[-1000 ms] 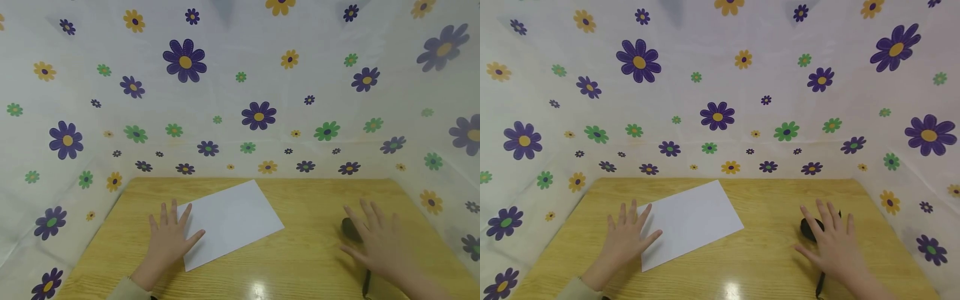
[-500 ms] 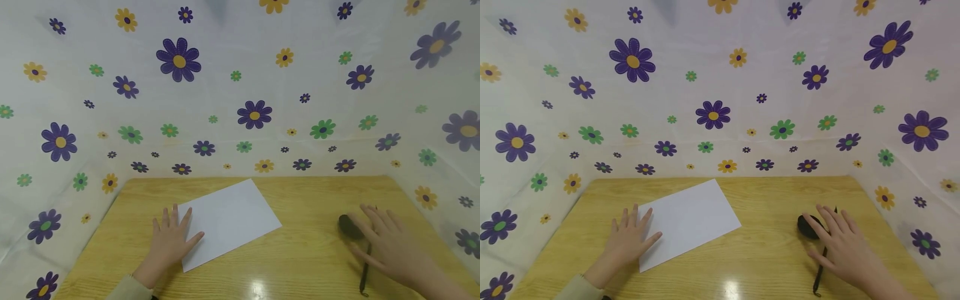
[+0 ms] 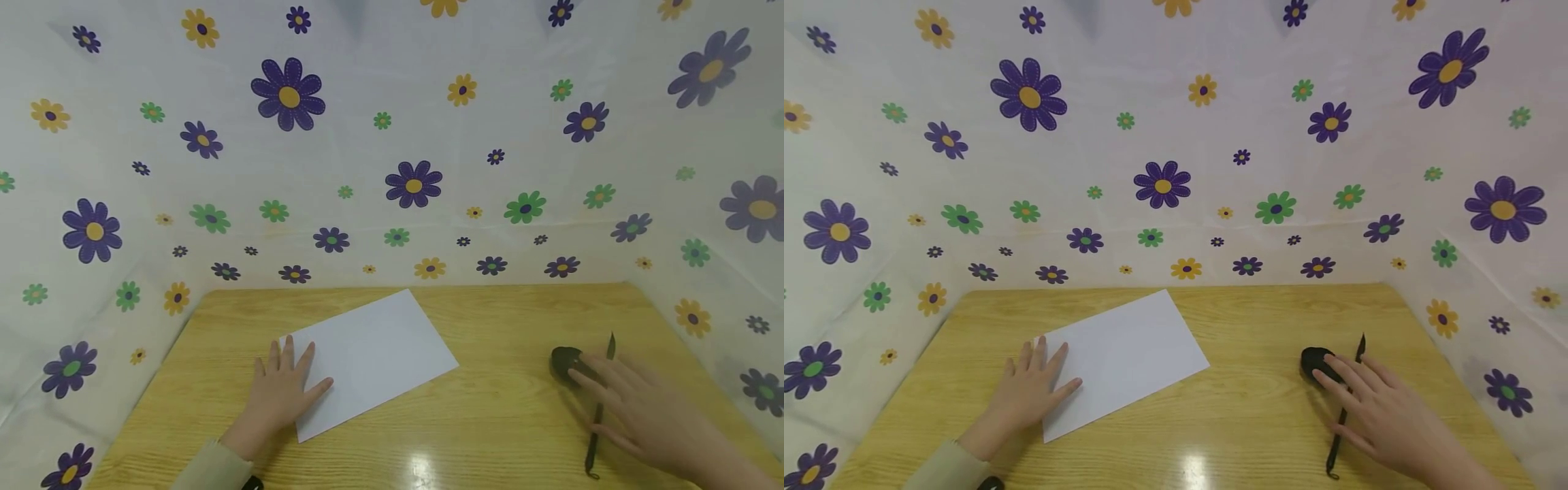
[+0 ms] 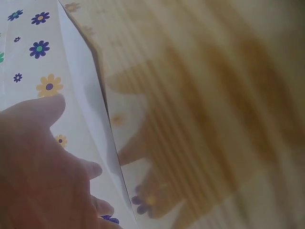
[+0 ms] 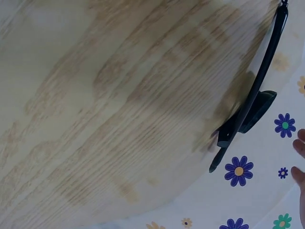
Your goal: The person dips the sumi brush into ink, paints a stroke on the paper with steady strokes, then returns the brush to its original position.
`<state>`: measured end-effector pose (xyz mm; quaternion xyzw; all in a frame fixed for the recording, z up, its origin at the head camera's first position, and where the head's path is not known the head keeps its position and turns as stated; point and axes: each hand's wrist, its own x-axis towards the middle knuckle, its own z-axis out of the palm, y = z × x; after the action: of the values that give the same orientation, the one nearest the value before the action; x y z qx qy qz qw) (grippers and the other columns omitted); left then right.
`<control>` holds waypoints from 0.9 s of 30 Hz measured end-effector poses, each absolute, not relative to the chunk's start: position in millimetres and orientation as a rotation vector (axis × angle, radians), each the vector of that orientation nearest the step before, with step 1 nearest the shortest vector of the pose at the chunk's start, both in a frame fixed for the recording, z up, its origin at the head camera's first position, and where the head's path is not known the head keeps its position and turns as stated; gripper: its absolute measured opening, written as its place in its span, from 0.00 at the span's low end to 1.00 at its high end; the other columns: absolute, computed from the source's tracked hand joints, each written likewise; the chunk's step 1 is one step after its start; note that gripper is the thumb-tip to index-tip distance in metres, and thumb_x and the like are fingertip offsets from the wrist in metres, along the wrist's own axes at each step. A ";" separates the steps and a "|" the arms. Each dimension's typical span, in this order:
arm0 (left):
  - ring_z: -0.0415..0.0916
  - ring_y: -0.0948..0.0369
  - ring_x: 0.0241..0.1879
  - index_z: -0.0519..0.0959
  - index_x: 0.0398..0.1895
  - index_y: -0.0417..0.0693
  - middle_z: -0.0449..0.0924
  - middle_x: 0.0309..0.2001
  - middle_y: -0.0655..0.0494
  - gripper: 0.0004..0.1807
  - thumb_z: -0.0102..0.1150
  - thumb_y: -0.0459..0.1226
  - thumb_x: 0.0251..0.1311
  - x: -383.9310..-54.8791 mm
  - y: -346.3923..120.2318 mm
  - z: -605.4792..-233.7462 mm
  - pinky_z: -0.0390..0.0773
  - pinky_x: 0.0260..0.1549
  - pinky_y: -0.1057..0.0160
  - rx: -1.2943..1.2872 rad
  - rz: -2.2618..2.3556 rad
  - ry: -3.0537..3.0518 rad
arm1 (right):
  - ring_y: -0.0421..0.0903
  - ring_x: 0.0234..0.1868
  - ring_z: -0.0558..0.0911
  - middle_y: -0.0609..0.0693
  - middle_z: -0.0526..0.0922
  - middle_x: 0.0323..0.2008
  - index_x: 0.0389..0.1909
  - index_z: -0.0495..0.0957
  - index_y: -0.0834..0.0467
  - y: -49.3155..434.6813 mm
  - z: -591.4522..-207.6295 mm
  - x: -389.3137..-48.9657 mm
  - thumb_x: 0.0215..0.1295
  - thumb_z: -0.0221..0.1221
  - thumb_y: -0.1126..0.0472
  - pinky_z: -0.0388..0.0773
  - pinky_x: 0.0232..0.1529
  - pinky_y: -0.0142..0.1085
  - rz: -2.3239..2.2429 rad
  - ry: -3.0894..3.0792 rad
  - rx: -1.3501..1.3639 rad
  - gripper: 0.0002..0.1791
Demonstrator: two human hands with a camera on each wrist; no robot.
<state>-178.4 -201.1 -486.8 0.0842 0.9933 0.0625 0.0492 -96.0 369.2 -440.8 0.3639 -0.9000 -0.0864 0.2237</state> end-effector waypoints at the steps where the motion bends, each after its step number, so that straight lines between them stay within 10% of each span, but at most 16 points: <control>1: 0.44 0.24 0.81 0.62 0.84 0.48 0.48 0.82 0.25 0.49 0.47 0.70 0.72 -179.0 -200.9 -487.1 0.51 0.73 0.18 0.259 0.187 3.020 | 0.60 0.59 0.80 0.62 0.83 0.63 0.66 0.76 0.57 369.2 -441.2 -95.9 0.79 0.36 0.25 0.21 0.85 0.32 -0.241 -2.476 1.021 0.43; 10: 0.45 0.22 0.80 0.61 0.83 0.45 0.49 0.81 0.22 0.48 0.49 0.67 0.73 -179.6 -199.3 -485.7 0.53 0.73 0.19 0.274 0.201 2.962 | 0.59 0.57 0.83 0.61 0.84 0.63 0.63 0.79 0.57 373.5 -447.4 -94.7 0.83 0.33 0.31 0.22 0.85 0.33 -0.263 -2.431 1.146 0.39; 17: 0.46 0.24 0.80 0.60 0.84 0.44 0.49 0.82 0.23 0.49 0.51 0.67 0.72 -179.7 -200.7 -487.0 0.52 0.75 0.21 0.285 0.204 2.946 | 0.60 0.56 0.84 0.62 0.85 0.61 0.62 0.80 0.58 378.1 -454.0 -95.6 0.54 0.68 0.43 0.23 0.85 0.33 -0.249 -2.419 1.224 0.36; 22: 0.47 0.26 0.81 0.60 0.83 0.43 0.49 0.82 0.24 0.53 0.53 0.70 0.68 -181.6 -200.8 -487.3 0.52 0.76 0.22 0.314 0.189 2.944 | 0.60 0.56 0.85 0.61 0.86 0.60 0.63 0.81 0.57 376.4 -459.3 -93.3 0.52 0.63 0.51 0.23 0.85 0.32 -0.225 -2.425 1.218 0.34; 27: 0.48 0.29 0.82 0.59 0.84 0.42 0.49 0.82 0.24 0.57 0.54 0.73 0.65 -184.8 -201.3 -489.3 0.53 0.77 0.24 0.354 0.184 2.941 | 0.58 0.56 0.85 0.59 0.87 0.60 0.63 0.80 0.57 375.0 -465.0 -92.6 0.75 0.39 0.55 0.23 0.86 0.33 -0.230 -2.408 1.207 0.27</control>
<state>-184.8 -201.3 -489.3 0.1189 0.9872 0.0618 0.0865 -92.6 375.0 -465.0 0.4359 -0.8694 -0.0831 0.2172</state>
